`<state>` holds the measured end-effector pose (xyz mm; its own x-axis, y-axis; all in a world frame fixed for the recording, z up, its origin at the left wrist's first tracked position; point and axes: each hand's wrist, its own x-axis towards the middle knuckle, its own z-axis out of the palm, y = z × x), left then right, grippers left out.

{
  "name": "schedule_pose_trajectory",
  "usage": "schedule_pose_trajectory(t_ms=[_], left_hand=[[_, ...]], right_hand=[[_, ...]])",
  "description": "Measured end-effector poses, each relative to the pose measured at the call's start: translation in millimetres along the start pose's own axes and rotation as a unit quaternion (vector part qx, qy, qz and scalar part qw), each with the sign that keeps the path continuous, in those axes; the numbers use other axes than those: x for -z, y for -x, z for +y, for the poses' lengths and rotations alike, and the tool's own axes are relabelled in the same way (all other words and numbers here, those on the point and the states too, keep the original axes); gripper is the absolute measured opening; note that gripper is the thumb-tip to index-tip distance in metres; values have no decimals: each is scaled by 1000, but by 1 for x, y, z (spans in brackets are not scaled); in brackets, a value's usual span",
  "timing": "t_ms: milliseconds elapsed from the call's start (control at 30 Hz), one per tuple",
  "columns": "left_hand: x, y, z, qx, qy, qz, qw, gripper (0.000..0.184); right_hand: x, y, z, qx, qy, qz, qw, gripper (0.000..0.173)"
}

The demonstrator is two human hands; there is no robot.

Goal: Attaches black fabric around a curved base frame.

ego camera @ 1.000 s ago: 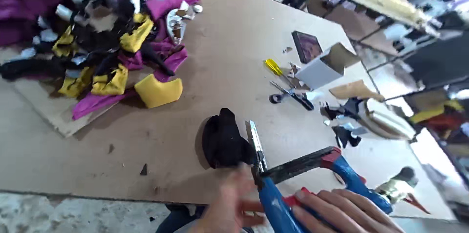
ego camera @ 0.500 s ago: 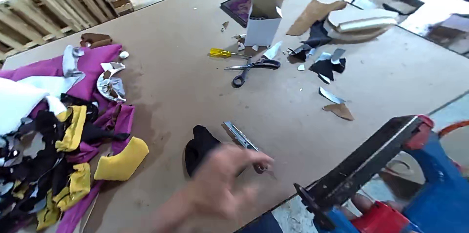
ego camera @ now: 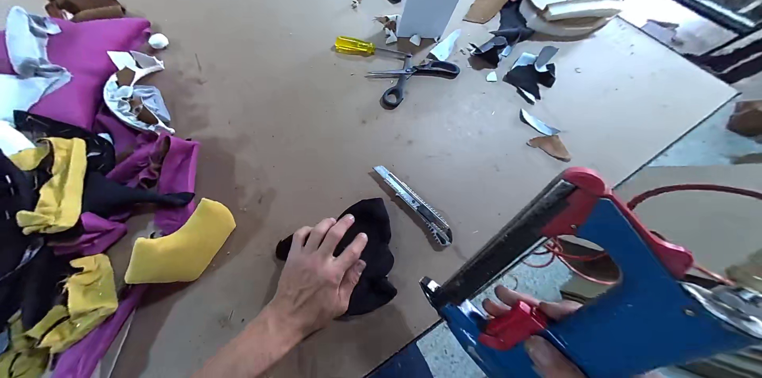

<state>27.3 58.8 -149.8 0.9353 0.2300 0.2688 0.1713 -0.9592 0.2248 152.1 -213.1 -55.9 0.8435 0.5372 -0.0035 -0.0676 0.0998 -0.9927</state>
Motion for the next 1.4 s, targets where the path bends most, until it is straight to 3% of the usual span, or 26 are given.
schedule_pose_trajectory(t_ms=[133,267,600,867,1033,1267,1400], left_hand=[[-2,-6,-7,3,-12,-37,999,47],[-8,-3,-9,24,24,16,999,45],[-11,3,-6,56,61,61,995,38],[-14,7,-9,80,82,70,991,56],[-15,5,-14,47,120,67,989,38],[-12,3,-14,45,143,68,986,30],[-15,5,-14,48,168,83,981,29]], right_hand=[[-26,-10,-3,-17,12,4,1000,27],[-52,-23,1,11,83,7,996,29],[-107,-47,22,74,302,-2,950,37],[-114,-64,4,36,364,-53,929,34],[-118,-71,-6,6,392,-50,918,37],[-123,-72,-7,6,331,-54,942,31],[-131,-76,-6,7,419,-51,907,38]])
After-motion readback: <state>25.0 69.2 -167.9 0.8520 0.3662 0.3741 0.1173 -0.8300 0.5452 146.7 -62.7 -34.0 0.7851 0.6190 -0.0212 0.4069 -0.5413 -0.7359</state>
